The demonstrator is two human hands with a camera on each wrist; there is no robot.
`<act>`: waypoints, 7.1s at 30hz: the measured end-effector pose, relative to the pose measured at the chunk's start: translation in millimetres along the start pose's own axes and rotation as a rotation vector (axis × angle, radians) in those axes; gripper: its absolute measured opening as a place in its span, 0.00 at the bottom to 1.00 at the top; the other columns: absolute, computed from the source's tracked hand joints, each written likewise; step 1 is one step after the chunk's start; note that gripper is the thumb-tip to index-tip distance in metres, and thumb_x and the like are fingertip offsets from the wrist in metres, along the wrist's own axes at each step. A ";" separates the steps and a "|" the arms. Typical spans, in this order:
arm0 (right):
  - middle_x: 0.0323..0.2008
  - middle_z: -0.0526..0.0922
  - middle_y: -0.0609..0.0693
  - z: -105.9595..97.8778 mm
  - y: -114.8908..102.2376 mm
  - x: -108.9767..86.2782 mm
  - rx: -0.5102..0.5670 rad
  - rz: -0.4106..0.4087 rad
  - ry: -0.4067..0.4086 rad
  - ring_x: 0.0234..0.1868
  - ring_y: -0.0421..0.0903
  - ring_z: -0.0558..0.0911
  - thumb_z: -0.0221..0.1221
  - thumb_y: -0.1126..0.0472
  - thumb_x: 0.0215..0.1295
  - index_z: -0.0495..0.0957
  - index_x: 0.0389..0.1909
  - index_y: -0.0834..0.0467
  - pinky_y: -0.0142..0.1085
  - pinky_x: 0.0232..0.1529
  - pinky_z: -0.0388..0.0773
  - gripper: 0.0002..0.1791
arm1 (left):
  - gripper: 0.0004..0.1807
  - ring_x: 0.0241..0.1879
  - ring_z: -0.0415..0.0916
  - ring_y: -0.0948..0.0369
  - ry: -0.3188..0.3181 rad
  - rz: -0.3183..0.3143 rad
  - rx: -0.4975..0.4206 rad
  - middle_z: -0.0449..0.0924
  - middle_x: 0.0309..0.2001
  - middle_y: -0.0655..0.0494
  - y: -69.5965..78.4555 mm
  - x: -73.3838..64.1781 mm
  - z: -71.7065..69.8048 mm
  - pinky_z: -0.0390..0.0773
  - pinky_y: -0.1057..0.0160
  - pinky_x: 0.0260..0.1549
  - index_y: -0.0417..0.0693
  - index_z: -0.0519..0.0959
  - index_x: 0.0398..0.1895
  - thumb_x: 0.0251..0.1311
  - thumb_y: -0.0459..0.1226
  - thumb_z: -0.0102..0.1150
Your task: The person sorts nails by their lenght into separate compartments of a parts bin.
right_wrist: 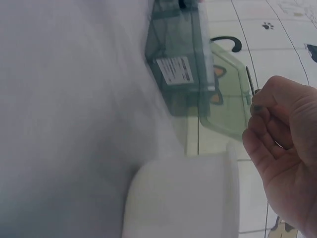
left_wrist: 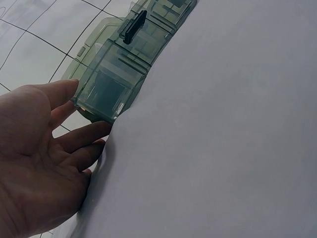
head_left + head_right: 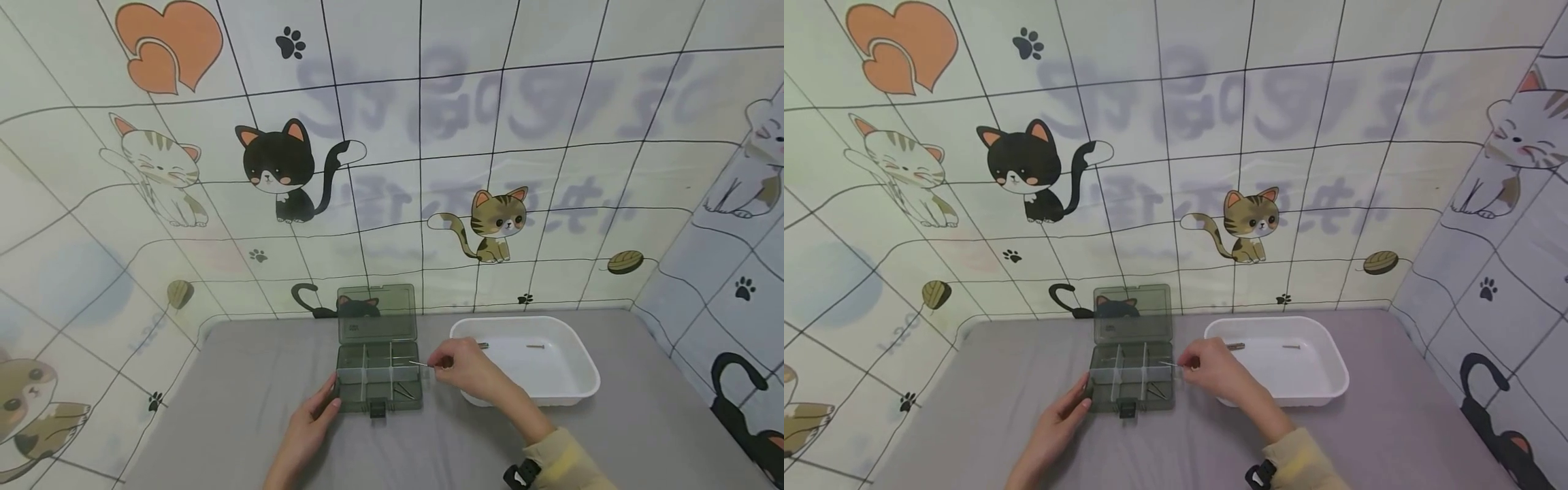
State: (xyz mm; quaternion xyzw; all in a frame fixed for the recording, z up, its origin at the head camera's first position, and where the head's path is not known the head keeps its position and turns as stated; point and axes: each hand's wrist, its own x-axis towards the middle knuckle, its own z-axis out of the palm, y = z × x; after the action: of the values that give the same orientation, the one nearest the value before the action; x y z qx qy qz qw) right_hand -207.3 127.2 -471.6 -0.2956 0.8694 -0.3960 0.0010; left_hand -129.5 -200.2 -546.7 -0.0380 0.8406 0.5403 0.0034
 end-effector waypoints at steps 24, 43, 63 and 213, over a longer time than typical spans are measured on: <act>0.29 0.84 0.47 41.7 -11.8 11.4 -0.197 -0.044 0.036 0.32 0.42 0.79 0.65 0.73 0.50 0.87 0.32 0.62 0.35 0.35 0.80 0.08 | 0.28 0.72 0.63 0.43 -0.002 0.010 -0.012 0.68 0.72 0.43 2.3 -1.5 0.8 0.69 0.44 0.66 0.50 0.70 0.75 0.75 0.41 0.58; 0.34 0.87 0.46 -2.4 3.9 -7.5 0.004 0.025 0.174 0.35 0.38 0.83 0.66 0.69 0.64 0.89 0.38 0.58 0.34 0.36 0.82 0.06 | 0.28 0.72 0.64 0.45 0.000 0.035 -0.008 0.68 0.72 0.47 1.1 -0.7 -0.9 0.68 0.45 0.67 0.50 0.70 0.75 0.74 0.41 0.59; 0.43 0.89 0.57 -53.6 85.9 -24.2 -0.009 0.392 0.189 0.45 0.55 0.86 0.65 0.65 0.67 0.87 0.47 0.67 0.43 0.41 0.83 0.11 | 0.28 0.73 0.62 0.47 0.005 0.018 0.003 0.69 0.72 0.49 1.4 -0.5 -0.3 0.64 0.45 0.69 0.51 0.70 0.75 0.74 0.42 0.59; 0.37 0.87 0.50 27.6 -5.4 -0.1 0.026 0.027 0.133 0.36 0.41 0.82 0.63 0.73 0.62 0.89 0.40 0.62 0.36 0.38 0.82 0.09 | 0.27 0.72 0.64 0.42 -0.039 0.003 -0.025 0.69 0.72 0.43 2.5 1.4 -3.2 0.65 0.42 0.68 0.51 0.70 0.75 0.75 0.40 0.58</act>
State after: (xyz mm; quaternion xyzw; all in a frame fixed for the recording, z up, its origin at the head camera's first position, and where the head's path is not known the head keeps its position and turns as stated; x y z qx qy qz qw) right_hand -197.9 105.5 -486.8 -0.2568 0.8662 -0.4260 -0.0477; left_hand -130.9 -202.2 -543.1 -0.0264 0.8336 0.5514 0.0187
